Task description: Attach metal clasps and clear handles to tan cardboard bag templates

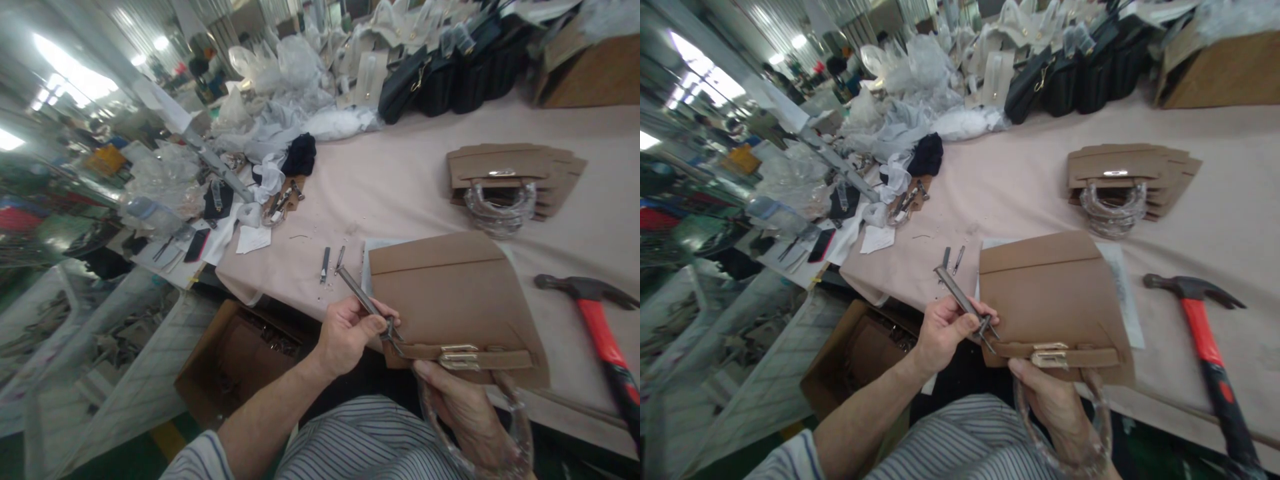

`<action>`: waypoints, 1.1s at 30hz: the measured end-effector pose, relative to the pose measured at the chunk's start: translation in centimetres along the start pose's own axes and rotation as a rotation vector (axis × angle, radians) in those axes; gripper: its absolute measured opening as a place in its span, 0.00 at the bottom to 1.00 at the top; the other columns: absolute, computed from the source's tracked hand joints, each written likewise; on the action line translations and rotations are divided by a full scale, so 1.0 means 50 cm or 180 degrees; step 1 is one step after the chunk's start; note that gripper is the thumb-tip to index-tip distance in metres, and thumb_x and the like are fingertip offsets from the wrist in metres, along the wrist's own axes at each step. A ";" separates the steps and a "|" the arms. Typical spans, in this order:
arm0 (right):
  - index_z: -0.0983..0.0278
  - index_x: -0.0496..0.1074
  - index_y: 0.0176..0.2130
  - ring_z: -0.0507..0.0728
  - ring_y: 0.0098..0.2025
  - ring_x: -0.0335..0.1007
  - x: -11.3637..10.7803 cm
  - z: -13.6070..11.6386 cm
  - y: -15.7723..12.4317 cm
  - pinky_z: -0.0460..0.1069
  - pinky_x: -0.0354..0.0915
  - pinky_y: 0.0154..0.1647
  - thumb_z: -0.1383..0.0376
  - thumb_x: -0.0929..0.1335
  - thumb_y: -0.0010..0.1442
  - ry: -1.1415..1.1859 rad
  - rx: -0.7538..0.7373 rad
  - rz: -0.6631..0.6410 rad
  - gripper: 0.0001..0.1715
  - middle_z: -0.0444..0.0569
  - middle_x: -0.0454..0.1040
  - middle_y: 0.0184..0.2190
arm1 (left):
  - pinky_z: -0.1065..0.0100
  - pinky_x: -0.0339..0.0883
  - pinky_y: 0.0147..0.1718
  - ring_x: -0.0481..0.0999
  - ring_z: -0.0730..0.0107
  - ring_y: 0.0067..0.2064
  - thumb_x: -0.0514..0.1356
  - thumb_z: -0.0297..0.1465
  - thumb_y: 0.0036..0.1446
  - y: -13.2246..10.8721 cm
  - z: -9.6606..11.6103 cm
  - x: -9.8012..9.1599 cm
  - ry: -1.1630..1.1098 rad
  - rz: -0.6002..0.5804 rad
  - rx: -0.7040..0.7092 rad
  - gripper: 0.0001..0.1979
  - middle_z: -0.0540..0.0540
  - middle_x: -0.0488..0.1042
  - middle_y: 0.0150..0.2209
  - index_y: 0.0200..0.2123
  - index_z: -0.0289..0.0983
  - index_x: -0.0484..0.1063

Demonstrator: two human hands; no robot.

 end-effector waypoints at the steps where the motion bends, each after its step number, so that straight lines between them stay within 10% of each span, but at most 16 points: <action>1: 0.56 0.80 0.39 0.64 0.43 0.79 0.000 0.001 0.001 0.58 0.75 0.52 0.67 0.82 0.36 -0.0022 0.0014 -0.0024 0.27 0.45 0.81 0.34 | 0.64 0.79 0.40 0.84 0.60 0.39 0.73 0.41 0.51 0.000 -0.002 -0.002 -0.0011 -0.0003 -0.0001 0.18 0.40 0.83 0.38 0.36 0.32 0.77; 33: 0.55 0.78 0.48 0.65 0.55 0.73 0.018 0.007 0.057 0.61 0.65 0.64 0.61 0.81 0.42 -0.0236 -0.0168 -0.0144 0.32 0.46 0.80 0.45 | 0.67 0.76 0.40 0.81 0.65 0.39 0.64 0.35 0.60 0.055 0.000 -0.018 0.1193 -0.0175 0.0468 0.11 0.40 0.81 0.38 0.40 0.32 0.77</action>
Point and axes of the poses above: each hand's wrist, its own y-axis towards the middle knuckle, its own x-axis out of the palm, z = x × y, the point moved 2 cm from there along y, towards the middle knuckle
